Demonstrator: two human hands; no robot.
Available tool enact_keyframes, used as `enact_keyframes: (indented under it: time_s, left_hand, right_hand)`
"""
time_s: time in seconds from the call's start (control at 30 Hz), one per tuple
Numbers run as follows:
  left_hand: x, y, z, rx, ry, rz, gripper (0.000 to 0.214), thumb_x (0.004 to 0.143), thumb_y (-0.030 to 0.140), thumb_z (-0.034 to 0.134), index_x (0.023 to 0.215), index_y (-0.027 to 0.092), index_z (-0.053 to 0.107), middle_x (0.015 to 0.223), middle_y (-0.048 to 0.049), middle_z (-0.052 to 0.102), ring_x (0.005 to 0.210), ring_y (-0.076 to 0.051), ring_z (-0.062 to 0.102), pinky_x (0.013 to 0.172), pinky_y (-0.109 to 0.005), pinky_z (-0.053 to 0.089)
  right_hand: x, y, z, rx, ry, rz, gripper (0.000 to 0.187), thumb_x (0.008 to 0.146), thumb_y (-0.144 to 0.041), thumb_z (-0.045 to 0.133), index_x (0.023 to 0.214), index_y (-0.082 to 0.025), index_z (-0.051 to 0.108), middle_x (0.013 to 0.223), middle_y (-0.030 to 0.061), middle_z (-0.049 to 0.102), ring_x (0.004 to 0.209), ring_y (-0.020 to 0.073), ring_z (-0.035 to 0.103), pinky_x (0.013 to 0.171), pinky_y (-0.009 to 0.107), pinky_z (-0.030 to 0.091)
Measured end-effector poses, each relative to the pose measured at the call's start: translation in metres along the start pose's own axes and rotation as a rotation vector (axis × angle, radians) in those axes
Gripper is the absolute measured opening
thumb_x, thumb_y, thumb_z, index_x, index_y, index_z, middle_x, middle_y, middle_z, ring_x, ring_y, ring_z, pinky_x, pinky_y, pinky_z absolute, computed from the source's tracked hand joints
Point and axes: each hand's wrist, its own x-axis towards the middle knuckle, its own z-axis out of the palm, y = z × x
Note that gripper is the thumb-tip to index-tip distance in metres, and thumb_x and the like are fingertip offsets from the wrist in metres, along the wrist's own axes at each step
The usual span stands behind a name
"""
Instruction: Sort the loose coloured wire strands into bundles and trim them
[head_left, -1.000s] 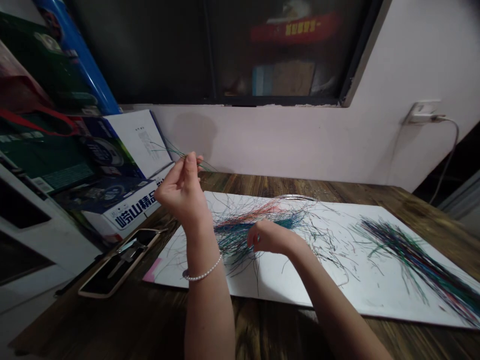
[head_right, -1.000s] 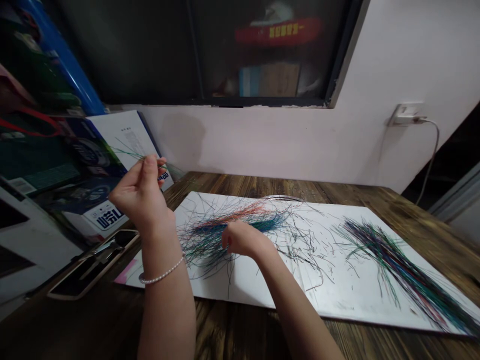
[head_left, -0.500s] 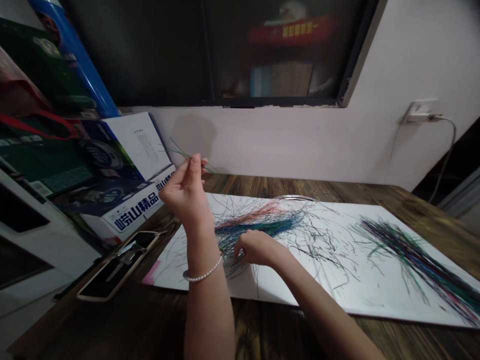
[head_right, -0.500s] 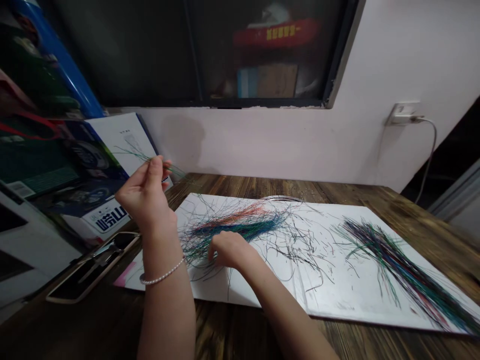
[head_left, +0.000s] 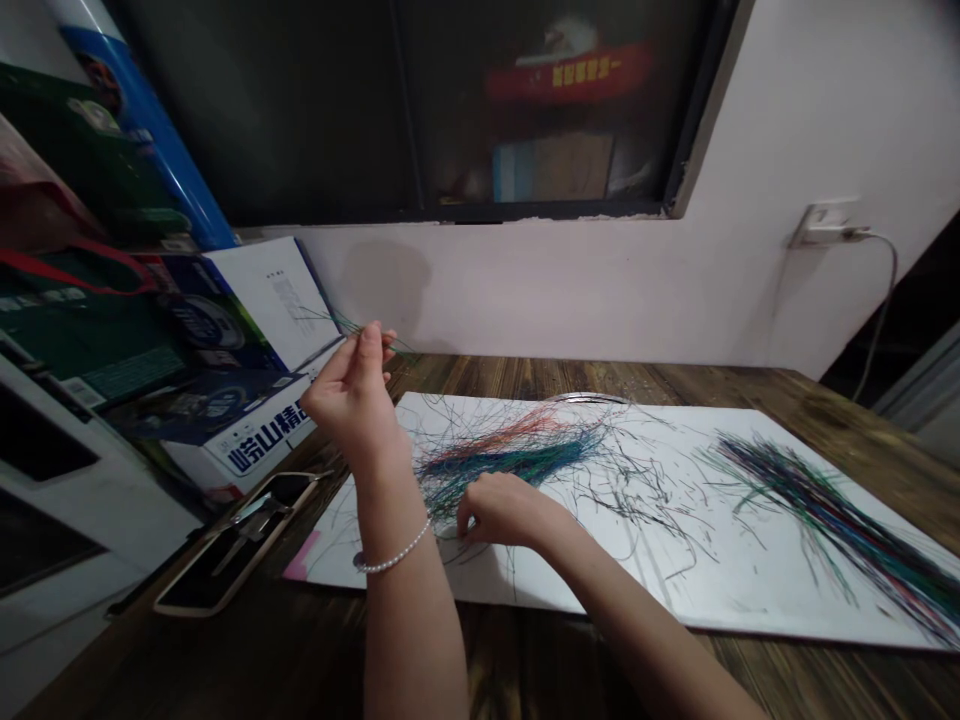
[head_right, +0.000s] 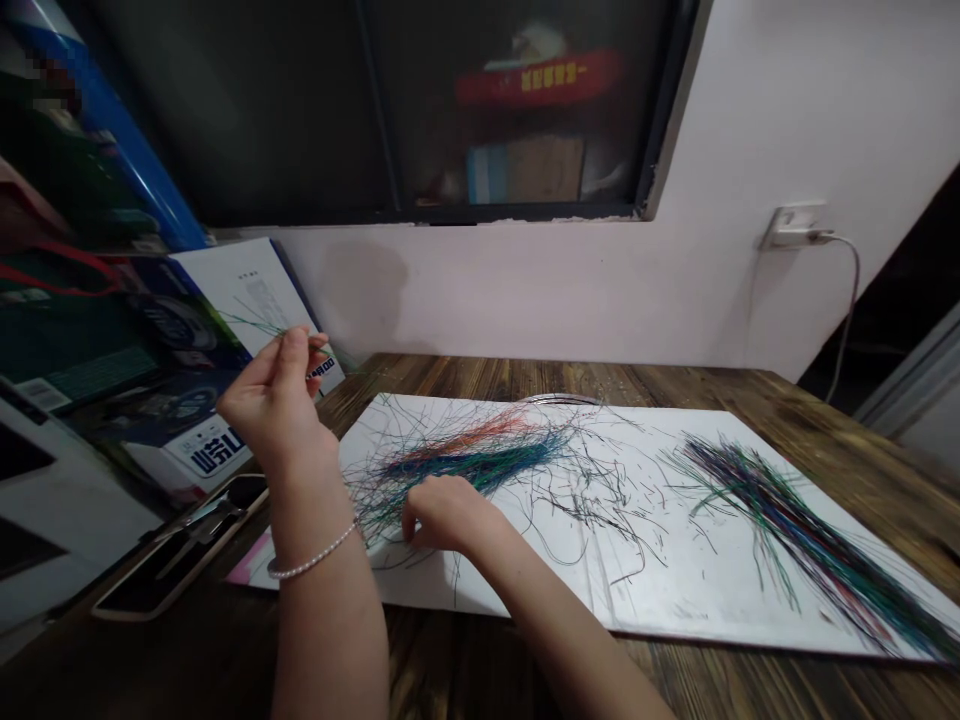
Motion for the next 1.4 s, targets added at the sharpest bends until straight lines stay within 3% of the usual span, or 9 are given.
enact_keyframes:
  time_s: [0.13,0.33,0.47,0.6,0.73,0.87,1.0,1.13,1.4]
  left_hand:
    - [0.001,0.0,-0.001,0.012,-0.002,-0.008,0.023,0.075,0.038,0.064,0.085,0.019,0.073,0.084,-0.0046,0.073,0.071,-0.013,0.064,0.051,-0.02,0.042]
    - [0.003,-0.002,-0.003,-0.012,0.023,0.01,0.023,0.074,0.037,0.065,0.085,0.019,0.073,0.082,-0.0052,0.073,0.069,-0.012,0.063,0.05,-0.019,0.04]
    - [0.003,-0.001,-0.003,0.009,0.035,-0.009,0.024,0.074,0.038,0.064,0.086,0.018,0.073,0.083,-0.0049,0.073,0.07,-0.013,0.063,0.051,-0.019,0.041]
    - [0.002,0.0,-0.001,0.035,0.004,0.0,0.024,0.075,0.038,0.064,0.086,0.019,0.073,0.083,-0.0051,0.073,0.07,-0.013,0.063,0.052,-0.02,0.042]
    - [-0.002,-0.001,0.001,0.064,-0.184,-0.025,0.021,0.073,0.036,0.067,0.081,0.018,0.074,0.077,-0.0061,0.073,0.064,-0.013,0.063,0.053,-0.022,0.045]
    - [-0.013,-0.002,0.007,0.159,-0.653,-0.035,0.018,0.072,0.034,0.068,0.077,0.018,0.074,0.074,-0.007,0.074,0.067,-0.017,0.067,0.064,-0.029,0.052]
    - [-0.032,0.005,0.017,0.199,-0.929,-0.007,0.012,0.071,0.031,0.07,0.073,0.021,0.075,0.075,-0.0055,0.074,0.072,-0.02,0.068,0.065,-0.03,0.052]
    - [-0.044,0.013,0.024,0.216,-1.079,0.018,0.014,0.075,0.03,0.065,0.078,0.022,0.076,0.076,-0.0037,0.074,0.077,-0.022,0.068,0.065,-0.031,0.052]
    - [-0.042,0.007,0.024,0.201,-1.163,0.007,0.02,0.08,0.029,0.06,0.091,0.022,0.075,0.092,-0.0062,0.074,0.084,-0.022,0.068,0.069,-0.032,0.053]
  right_hand:
    - [-0.001,-0.001,-0.003,0.073,0.043,-0.021,0.02,0.069,-0.018,0.065,0.084,-0.023,0.077,0.078,0.0069,0.075,0.074,0.0239,0.067,0.055,0.026,0.04]
    - [-0.014,0.006,-0.029,0.322,0.17,-0.105,0.016,0.073,-0.011,0.063,0.077,-0.021,0.075,0.071,0.0008,0.072,0.068,0.0124,0.064,0.06,0.02,0.042]
    - [-0.031,0.015,-0.052,0.498,0.358,-0.085,0.01,0.073,-0.013,0.065,0.073,-0.018,0.073,0.072,0.0017,0.069,0.067,0.0111,0.06,0.059,0.02,0.043]
    - [-0.044,0.024,-0.066,0.692,0.62,0.026,0.01,0.075,-0.022,0.065,0.07,-0.015,0.07,0.069,0.0036,0.067,0.061,0.0114,0.059,0.053,0.022,0.044]
    - [-0.047,0.032,-0.069,0.865,0.886,0.146,0.016,0.076,-0.028,0.063,0.07,-0.014,0.067,0.055,0.0016,0.062,0.053,0.0125,0.06,0.051,0.024,0.048]
    - [-0.048,0.034,-0.071,0.961,1.059,0.16,0.016,0.073,-0.029,0.065,0.069,-0.014,0.068,0.057,0.0021,0.065,0.057,0.0146,0.064,0.056,0.027,0.053]
    - [-0.049,0.032,-0.073,0.992,1.156,0.121,0.016,0.072,-0.029,0.067,0.071,-0.014,0.069,0.059,0.0021,0.067,0.057,0.0152,0.065,0.058,0.029,0.054]
    - [-0.052,0.029,-0.075,0.99,1.227,0.064,0.013,0.073,-0.027,0.067,0.072,-0.014,0.069,0.06,0.0019,0.068,0.058,0.0154,0.065,0.06,0.029,0.055]
    - [-0.058,0.022,-0.081,0.961,1.307,0.01,0.006,0.07,-0.021,0.069,0.067,-0.017,0.067,0.068,0.0018,0.069,0.057,0.0135,0.064,0.057,0.028,0.054]
